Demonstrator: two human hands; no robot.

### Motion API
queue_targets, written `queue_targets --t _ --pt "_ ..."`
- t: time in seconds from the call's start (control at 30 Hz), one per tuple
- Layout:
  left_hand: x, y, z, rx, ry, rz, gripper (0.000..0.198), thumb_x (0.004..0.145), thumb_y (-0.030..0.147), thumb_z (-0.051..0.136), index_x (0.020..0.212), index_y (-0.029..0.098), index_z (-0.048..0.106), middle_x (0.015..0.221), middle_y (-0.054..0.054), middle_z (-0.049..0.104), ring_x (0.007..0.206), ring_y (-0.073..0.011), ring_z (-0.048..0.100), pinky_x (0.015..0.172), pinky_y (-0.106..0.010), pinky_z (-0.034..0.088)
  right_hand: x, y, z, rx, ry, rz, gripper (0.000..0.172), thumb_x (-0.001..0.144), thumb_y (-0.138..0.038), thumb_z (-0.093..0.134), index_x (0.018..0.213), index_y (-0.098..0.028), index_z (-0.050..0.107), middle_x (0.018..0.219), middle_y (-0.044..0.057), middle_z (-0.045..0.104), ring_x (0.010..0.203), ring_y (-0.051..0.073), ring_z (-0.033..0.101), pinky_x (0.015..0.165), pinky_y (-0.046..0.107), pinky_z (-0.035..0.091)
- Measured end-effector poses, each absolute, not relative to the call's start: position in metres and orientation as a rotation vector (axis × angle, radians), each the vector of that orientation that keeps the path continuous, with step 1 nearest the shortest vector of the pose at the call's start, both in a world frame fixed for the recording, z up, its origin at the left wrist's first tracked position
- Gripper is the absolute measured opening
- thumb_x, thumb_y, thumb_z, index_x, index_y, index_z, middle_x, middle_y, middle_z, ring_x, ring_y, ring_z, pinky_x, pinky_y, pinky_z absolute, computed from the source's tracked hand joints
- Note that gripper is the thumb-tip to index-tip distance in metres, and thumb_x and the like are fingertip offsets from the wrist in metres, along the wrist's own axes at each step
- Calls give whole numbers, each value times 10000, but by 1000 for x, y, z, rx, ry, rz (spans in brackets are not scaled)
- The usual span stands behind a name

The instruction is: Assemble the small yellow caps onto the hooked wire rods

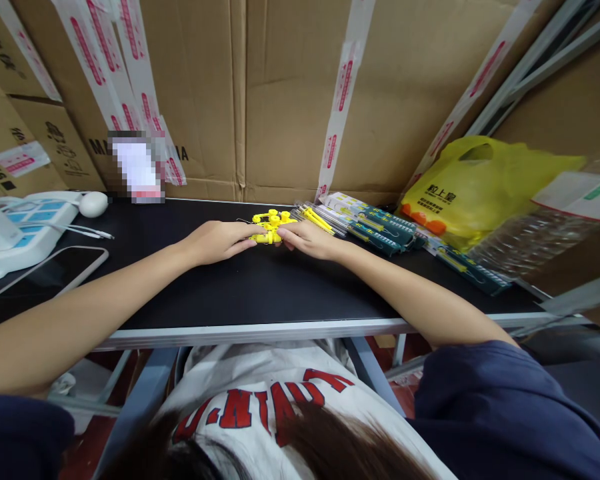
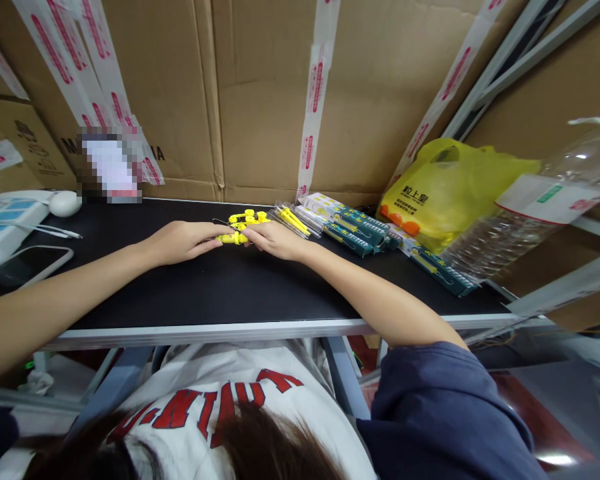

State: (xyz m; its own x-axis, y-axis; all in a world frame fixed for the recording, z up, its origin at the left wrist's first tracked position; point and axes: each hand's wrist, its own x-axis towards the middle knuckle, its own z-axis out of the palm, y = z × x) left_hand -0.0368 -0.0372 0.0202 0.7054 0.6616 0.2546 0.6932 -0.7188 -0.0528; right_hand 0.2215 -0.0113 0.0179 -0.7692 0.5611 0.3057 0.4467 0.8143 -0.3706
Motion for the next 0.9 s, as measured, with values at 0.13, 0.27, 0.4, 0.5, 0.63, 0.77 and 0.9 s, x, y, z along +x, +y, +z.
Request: queue_targets --t 0.13,0.27,0.4,0.5,0.63,0.77,0.9 --pt "-37 -37 20 -2764 -1120 -315 505 1012 474 271 1424 287 492 1378 -16 620 1211 -201 613 916 -279 490 221 -9 16 -709 -2554 442 336 978 -434 458 830 -157 577 665 -12 546 607 113 471 620 251 349" --pt "-37 -36 19 -2760 -1105 -303 501 1015 481 264 1418 298 499 1369 -10 627 1198 -185 617 918 -261 487 222 -6 12 -646 -2477 497 224 864 -354 648 913 -177 519 689 -42 533 606 106 471 588 235 356" --pt "-37 -36 19 -2763 -1105 -328 508 1016 492 261 1411 294 511 1371 -12 628 1193 -184 620 924 -262 486 222 -6 11 -634 -2469 511 332 820 -367 709 991 -187 487 677 -59 527 609 114 481 602 243 374" --pt "-37 -36 19 -2763 -1111 -311 507 1014 478 265 1425 293 495 1378 -12 623 1193 -192 622 910 -270 493 222 -8 13 -677 -2501 532 302 898 -441 615 1002 -181 502 676 -49 533 603 114 471 604 248 368" --pt "-37 -36 19 -2753 -1123 -300 498 1011 469 280 1433 301 485 1380 -12 621 1193 -197 624 901 -275 496 220 -10 14 -670 -2519 583 319 997 -438 432 834 -175 511 677 -12 560 624 118 494 635 263 383" --pt "-36 -36 20 -2759 -1128 -305 492 1013 472 276 1419 303 498 1390 -6 614 1212 -192 611 919 -273 492 220 -6 11 -619 -2407 693 265 896 -420 621 883 -177 516 750 -6 585 653 119 517 608 250 405" --pt "-35 -37 21 -2765 -1137 -338 499 1015 485 268 1413 297 505 1399 -8 608 1226 -194 602 936 -279 486 221 -2 8 -598 -2348 648 263 843 -381 688 876 -178 522 807 5 601 687 119 528 628 254 427"
